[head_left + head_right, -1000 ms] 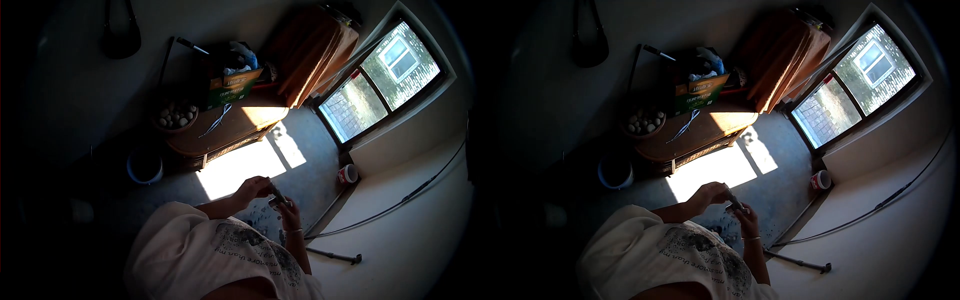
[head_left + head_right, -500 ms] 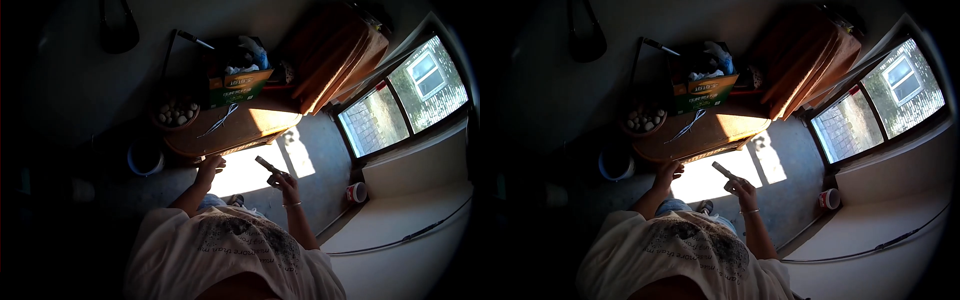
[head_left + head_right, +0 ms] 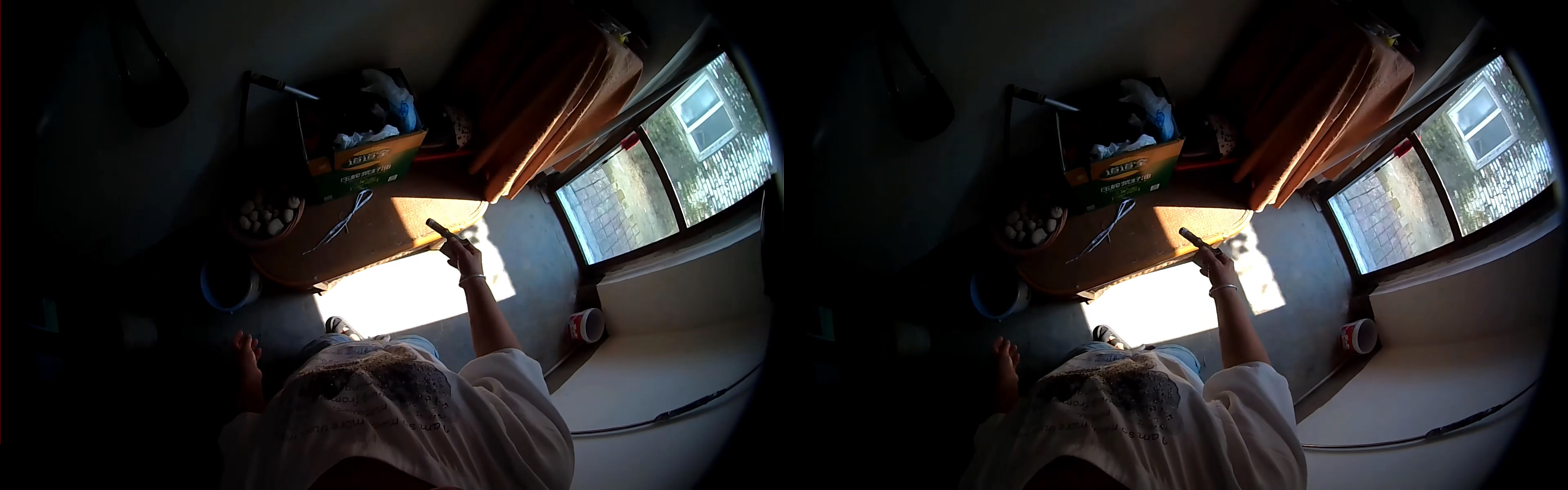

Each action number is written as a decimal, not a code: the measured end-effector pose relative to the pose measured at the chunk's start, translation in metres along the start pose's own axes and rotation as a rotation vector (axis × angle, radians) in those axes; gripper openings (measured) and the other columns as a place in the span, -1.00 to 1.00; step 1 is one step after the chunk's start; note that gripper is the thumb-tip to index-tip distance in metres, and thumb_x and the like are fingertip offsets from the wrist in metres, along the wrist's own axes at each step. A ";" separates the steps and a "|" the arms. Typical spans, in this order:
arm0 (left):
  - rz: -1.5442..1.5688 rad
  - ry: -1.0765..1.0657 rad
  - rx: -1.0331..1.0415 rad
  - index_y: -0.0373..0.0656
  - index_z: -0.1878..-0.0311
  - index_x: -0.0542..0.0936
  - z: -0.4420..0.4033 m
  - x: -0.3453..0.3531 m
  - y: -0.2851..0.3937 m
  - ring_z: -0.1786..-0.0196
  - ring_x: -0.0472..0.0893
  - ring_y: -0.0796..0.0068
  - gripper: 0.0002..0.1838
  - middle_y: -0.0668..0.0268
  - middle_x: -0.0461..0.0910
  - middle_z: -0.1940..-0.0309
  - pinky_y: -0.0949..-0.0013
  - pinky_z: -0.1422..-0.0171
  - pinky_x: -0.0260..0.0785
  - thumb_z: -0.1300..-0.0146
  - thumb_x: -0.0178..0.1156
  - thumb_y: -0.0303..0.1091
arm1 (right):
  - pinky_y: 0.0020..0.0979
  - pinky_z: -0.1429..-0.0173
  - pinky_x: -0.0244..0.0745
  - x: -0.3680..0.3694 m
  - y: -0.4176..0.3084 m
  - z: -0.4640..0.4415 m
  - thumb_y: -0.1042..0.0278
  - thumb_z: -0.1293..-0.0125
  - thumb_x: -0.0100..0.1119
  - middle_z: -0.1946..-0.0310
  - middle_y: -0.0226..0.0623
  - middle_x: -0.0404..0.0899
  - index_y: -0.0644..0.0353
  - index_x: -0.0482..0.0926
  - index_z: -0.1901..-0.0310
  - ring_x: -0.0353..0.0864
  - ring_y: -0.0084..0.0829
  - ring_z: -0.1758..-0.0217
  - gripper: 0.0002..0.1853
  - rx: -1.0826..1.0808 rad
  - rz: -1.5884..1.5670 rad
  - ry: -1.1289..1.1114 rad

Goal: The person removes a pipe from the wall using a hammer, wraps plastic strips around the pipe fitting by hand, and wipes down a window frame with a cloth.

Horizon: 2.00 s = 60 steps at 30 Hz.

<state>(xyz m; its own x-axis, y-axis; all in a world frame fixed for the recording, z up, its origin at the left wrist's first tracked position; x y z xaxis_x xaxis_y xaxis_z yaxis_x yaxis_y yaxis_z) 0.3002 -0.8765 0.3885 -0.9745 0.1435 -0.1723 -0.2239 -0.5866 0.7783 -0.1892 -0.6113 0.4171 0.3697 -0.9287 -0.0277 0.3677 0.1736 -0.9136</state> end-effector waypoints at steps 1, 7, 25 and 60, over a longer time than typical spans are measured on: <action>-0.003 0.021 -0.015 0.03 -0.14 0.25 -0.010 -0.002 -0.001 0.10 0.41 0.57 -0.59 0.40 0.36 0.05 0.42 0.09 0.24 -0.20 0.00 -0.27 | -0.55 0.47 0.38 0.006 -0.006 -0.011 0.10 -0.07 0.19 0.51 -0.43 0.47 0.20 0.51 0.34 0.42 -0.60 0.53 -0.69 0.028 -0.013 0.034; 0.171 -0.208 0.198 -0.05 -0.16 0.21 0.007 -0.011 -0.008 0.04 0.39 0.42 -0.55 0.29 0.33 0.03 0.38 0.08 0.26 -0.22 -0.01 -0.24 | -0.53 0.50 0.31 0.021 -0.023 -0.092 0.12 -0.01 0.22 0.54 -0.48 0.43 0.08 0.51 0.34 0.39 -0.57 0.55 -0.75 0.114 -0.108 0.098; -0.149 0.358 -0.215 -0.08 -0.14 0.21 0.076 0.083 -0.044 0.20 0.46 0.42 -0.55 0.27 0.41 0.16 0.36 0.22 0.32 -0.20 0.00 -0.23 | -0.53 0.74 0.22 0.073 0.009 -0.389 0.20 -0.01 0.22 0.78 -0.33 0.33 0.18 0.45 0.61 0.31 -0.50 0.82 -0.75 0.216 0.088 -0.031; 0.018 0.630 -0.617 -0.11 -0.12 0.25 0.251 0.188 -0.095 0.40 0.51 0.47 -0.49 0.29 0.48 0.38 0.34 0.37 0.37 -0.08 0.13 -0.29 | -0.26 0.20 0.39 0.126 0.026 -0.434 0.04 -0.15 -0.06 0.31 -0.45 0.54 -0.04 0.50 0.14 0.53 -0.35 0.27 -0.68 0.583 -0.128 -0.209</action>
<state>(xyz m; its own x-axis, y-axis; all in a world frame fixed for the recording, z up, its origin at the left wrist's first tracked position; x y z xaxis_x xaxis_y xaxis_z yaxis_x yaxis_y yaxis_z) 0.1408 -0.5939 0.4333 -0.7620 -0.2290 -0.6057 0.0031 -0.9366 0.3503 -0.5032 -0.8661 0.2143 0.4295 -0.8806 0.2005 0.8026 0.2704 -0.5316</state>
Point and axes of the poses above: each hand's wrist, its own z-axis away from the middle knuckle, its own x-axis out of the palm, y = z × x, the point moved 2 cm from there along -z, towards the middle knuckle
